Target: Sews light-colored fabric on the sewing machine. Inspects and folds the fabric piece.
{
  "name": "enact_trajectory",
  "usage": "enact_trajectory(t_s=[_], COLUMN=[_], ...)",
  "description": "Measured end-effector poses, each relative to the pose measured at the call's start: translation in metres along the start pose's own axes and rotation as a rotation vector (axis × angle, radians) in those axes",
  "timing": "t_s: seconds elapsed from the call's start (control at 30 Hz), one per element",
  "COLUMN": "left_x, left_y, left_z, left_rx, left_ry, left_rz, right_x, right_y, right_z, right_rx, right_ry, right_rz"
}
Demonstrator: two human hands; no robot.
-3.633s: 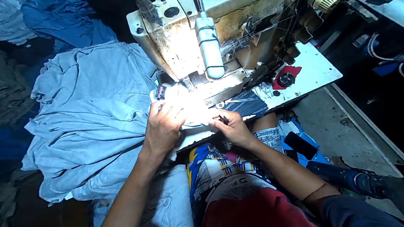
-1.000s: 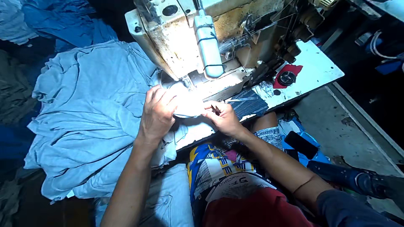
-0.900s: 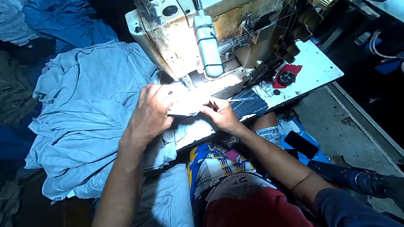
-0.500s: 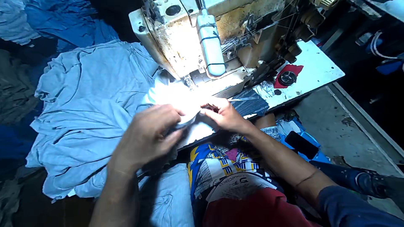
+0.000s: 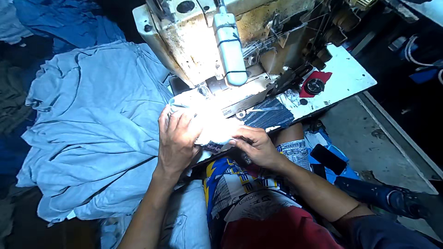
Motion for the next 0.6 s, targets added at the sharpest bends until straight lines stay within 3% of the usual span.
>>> enact_trajectory(t_s=[0.6], left_x=[-0.021], left_y=[0.0], left_z=[-0.033], left_rx=[0.059], left_ry=[-0.112], left_rz=[0.122], right_x=[-0.057], right_y=[0.013], right_z=[0.021], right_rx=[0.0], right_ry=[0.084], right_rz=[0.095])
Point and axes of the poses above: each hand's wrist, its own x-axis away from the middle knuckle, its own y-axis out of the palm, z = x × y, the point moved 8 cm from there along -x, towards the middle knuckle, and after that the axes turned 7 degrees about x, right-handed, at the moved point
